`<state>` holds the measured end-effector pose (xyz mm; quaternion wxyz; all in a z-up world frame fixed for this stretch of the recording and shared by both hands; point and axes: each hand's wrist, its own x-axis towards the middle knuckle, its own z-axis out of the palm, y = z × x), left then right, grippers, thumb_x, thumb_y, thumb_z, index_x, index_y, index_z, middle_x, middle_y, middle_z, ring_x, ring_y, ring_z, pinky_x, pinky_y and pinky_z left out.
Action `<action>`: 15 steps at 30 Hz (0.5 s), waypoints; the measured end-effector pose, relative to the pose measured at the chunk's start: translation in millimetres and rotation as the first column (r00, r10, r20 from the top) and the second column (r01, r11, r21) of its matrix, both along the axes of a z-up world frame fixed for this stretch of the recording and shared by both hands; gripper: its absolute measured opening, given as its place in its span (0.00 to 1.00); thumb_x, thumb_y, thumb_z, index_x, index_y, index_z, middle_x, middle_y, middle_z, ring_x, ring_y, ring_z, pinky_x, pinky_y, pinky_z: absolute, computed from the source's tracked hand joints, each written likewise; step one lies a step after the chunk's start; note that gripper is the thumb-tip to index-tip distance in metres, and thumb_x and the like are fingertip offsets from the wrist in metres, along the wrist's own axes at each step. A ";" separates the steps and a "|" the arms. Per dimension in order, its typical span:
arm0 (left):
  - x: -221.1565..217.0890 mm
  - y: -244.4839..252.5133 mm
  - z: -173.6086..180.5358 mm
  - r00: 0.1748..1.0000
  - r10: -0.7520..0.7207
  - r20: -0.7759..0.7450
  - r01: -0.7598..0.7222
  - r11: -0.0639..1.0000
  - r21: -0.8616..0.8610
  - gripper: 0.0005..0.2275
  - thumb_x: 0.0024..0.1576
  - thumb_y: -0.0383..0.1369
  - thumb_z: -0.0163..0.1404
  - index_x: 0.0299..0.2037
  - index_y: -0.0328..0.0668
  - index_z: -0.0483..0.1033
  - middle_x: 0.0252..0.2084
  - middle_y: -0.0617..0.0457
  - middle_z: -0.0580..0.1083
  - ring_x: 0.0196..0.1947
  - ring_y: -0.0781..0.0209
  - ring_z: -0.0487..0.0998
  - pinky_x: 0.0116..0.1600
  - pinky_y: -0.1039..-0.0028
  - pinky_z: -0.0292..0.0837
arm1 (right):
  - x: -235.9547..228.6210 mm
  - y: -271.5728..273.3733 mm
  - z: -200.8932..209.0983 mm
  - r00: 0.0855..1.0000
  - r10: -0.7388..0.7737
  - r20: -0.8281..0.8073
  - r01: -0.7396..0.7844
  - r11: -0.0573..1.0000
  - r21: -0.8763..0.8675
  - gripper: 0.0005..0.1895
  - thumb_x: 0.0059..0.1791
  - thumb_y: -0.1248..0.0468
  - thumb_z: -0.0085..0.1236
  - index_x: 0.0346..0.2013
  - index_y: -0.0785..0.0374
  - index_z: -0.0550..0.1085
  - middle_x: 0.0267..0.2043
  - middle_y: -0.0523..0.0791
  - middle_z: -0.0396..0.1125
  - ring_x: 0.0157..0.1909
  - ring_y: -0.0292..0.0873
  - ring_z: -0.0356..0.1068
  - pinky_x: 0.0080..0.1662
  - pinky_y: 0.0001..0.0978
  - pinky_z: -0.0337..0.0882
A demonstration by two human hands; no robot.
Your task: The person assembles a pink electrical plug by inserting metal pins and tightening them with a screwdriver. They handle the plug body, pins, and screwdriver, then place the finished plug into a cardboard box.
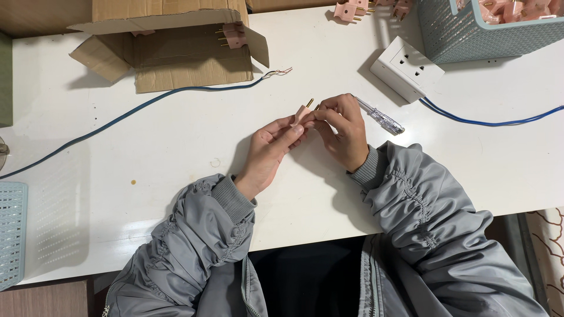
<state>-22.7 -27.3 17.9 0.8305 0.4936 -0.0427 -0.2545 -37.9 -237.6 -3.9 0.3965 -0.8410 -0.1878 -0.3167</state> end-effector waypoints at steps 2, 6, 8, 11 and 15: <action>2.1 1.2 -13.3 0.999 0.010 0.032 -0.011 0.999 0.031 0.22 0.67 0.39 0.66 0.65 0.31 0.81 0.50 0.47 0.84 0.55 0.60 0.85 0.66 0.68 0.79 | -1.6 2.7 6.5 1.000 0.003 -0.030 -0.002 1.000 0.020 0.01 0.58 0.65 0.71 0.44 0.59 0.86 0.42 0.45 0.65 0.42 0.48 0.65 0.50 0.45 0.69; 0.6 4.4 3.9 0.992 0.015 0.125 -0.026 0.996 0.087 0.21 0.67 0.37 0.65 0.65 0.29 0.81 0.49 0.45 0.85 0.53 0.62 0.86 0.66 0.66 0.81 | -6.1 7.0 17.7 0.993 0.021 -0.120 -0.007 0.993 0.116 0.04 0.59 0.65 0.72 0.47 0.61 0.85 0.44 0.46 0.61 0.44 0.47 0.64 0.51 0.45 0.69; 1.1 4.3 3.9 0.991 0.019 0.131 -0.032 0.995 0.096 0.20 0.67 0.36 0.65 0.65 0.30 0.82 0.50 0.44 0.86 0.53 0.62 0.86 0.63 0.68 0.81 | -6.1 5.4 13.1 0.989 0.026 -0.145 -0.001 0.986 0.167 0.10 0.58 0.63 0.75 0.49 0.63 0.80 0.46 0.47 0.61 0.44 0.47 0.65 0.51 0.44 0.69; 3.9 4.0 -18.2 0.994 0.035 0.108 -0.046 0.994 0.101 0.19 0.67 0.34 0.64 0.65 0.32 0.82 0.50 0.44 0.86 0.52 0.60 0.87 0.59 0.73 0.80 | -2.1 2.1 16.3 0.988 0.056 -0.143 -0.023 0.975 0.223 0.18 0.57 0.59 0.75 0.52 0.65 0.75 0.48 0.48 0.62 0.46 0.47 0.66 0.51 0.43 0.69; 7.8 7.7 -17.1 0.996 0.084 0.033 -0.086 0.993 0.075 0.19 0.67 0.37 0.64 0.64 0.34 0.83 0.49 0.46 0.86 0.49 0.60 0.89 0.56 0.77 0.79 | -24.3 -5.0 78.6 0.995 0.077 -0.070 -0.065 0.986 0.155 0.13 0.64 0.64 0.63 0.60 0.68 0.75 0.52 0.50 0.61 0.49 0.49 0.66 0.54 0.44 0.69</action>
